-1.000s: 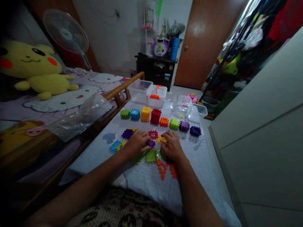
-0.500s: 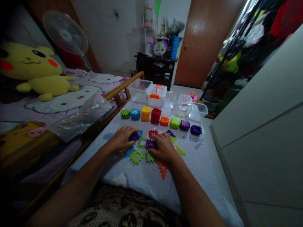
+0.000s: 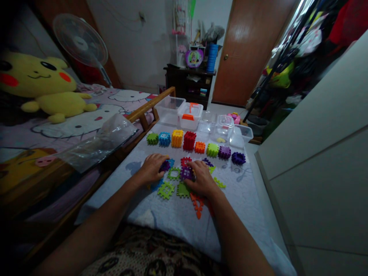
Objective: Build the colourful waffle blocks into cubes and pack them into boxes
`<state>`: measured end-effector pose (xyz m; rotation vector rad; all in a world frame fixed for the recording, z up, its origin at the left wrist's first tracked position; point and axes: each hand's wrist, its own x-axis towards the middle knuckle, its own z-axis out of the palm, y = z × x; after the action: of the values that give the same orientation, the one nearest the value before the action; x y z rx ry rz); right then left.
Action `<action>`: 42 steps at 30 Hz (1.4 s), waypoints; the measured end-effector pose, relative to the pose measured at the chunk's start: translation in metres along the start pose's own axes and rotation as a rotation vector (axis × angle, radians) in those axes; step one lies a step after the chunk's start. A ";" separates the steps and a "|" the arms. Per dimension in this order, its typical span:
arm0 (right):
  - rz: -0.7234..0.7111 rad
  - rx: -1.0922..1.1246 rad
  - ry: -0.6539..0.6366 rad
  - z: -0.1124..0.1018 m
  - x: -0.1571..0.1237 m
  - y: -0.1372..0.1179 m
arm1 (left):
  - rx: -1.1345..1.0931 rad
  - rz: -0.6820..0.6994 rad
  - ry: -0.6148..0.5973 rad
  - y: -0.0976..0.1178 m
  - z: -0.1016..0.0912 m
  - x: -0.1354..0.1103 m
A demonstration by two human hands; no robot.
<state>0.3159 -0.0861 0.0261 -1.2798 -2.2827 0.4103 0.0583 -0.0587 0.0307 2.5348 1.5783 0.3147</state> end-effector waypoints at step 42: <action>0.150 0.075 0.286 -0.018 -0.008 0.037 | -0.513 0.280 0.073 0.079 0.019 0.026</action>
<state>0.3554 -0.0740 0.0213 -1.3805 -1.9251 0.3361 0.1423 -0.0704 0.0332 2.3377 0.9867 0.7438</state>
